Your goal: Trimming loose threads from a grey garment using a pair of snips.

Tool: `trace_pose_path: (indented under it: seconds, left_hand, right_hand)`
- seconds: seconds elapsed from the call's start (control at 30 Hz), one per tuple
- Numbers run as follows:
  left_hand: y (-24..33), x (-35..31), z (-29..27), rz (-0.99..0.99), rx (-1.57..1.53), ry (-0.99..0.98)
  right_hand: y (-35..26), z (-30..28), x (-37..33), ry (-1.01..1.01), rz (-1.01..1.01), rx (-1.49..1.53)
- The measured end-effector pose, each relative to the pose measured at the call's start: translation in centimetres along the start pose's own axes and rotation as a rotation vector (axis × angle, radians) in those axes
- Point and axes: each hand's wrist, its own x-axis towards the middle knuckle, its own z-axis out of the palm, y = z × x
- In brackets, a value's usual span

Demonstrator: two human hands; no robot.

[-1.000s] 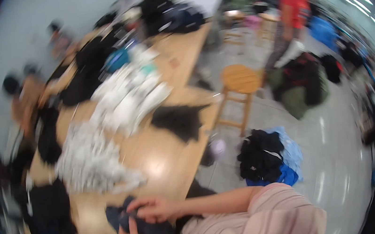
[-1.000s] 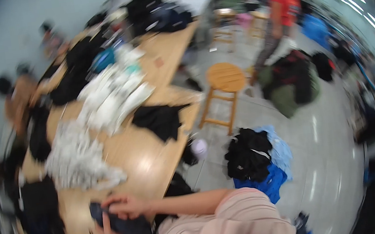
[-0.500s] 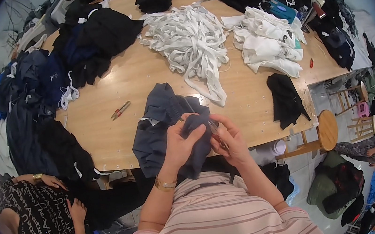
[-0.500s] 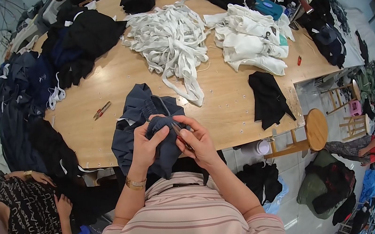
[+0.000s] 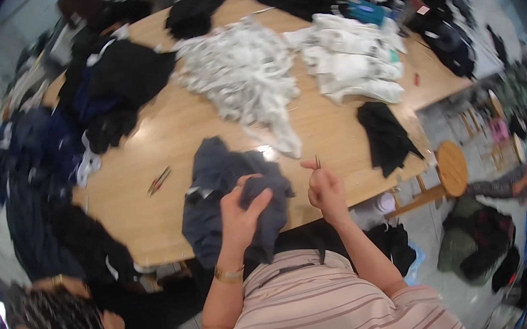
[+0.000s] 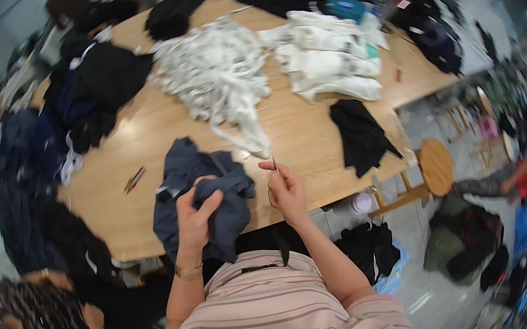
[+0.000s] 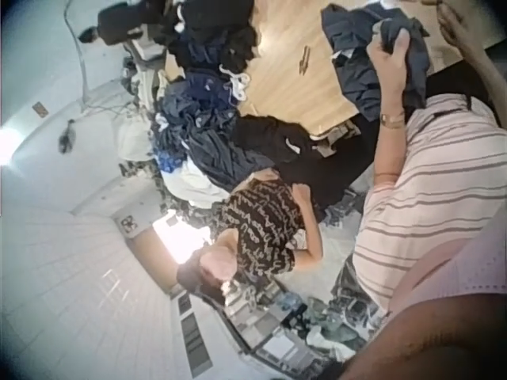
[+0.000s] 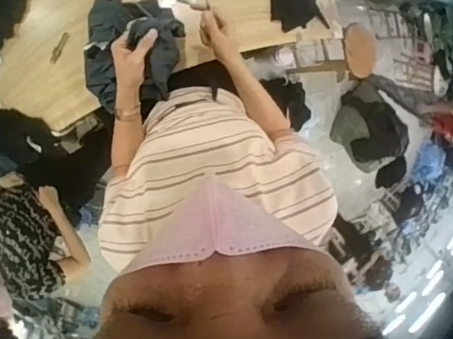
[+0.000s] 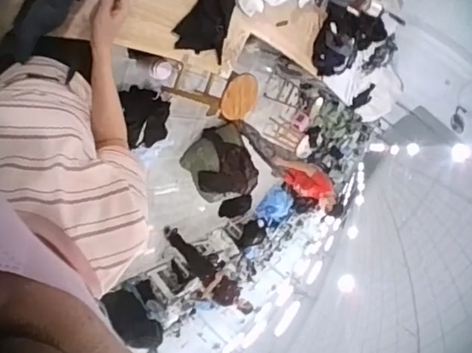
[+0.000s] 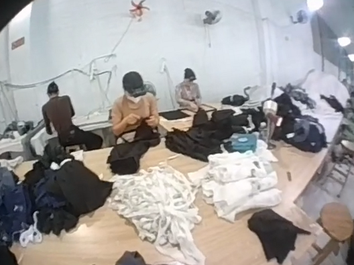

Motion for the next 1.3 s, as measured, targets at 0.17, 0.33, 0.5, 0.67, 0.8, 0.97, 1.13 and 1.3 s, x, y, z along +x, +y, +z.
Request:
trace_pose_path:
  seconds: [0.17,0.33,0.5,0.67,0.8,0.97,1.13,1.3]
  left_hand:
    - [0.1,0.4,-0.1,-0.040,0.047,0.126]
    - [-0.6,2.6,-3.1,-0.165,0.015,0.247]
    - [1.3,4.8,-1.3,-0.095,0.184,-0.085]
    - [1.7,6.4,-1.7,-0.129,0.222,-0.157]
    - [2.5,7.2,-1.7,-0.150,0.216,-0.229]
    - [2.5,7.6,-2.1,-0.190,0.251,-0.279]
    - [2.0,7.2,-2.4,-0.160,0.289,-0.354]
    - [2.7,4.1,-1.3,0.006,0.323,-0.352]
  right_hand:
    - [8.9,-7.0,0.7,0.279,-0.494,-1.211]
    - [9.0,-6.2,0.9,0.038,-0.280,-1.270]
    - [8.2,-6.8,0.1,0.102,-0.375,-1.265]
    - [8.3,-6.4,0.3,0.111,-0.367,-1.298]
    - [8.9,-6.4,0.6,0.135,-0.322,-1.326]
    - [8.8,-6.5,0.3,0.173,-0.336,-1.336]
    - [8.7,-6.0,0.9,0.248,-0.392,-1.362]
    - [8.8,-6.2,0.6,0.235,-0.370,-1.378]
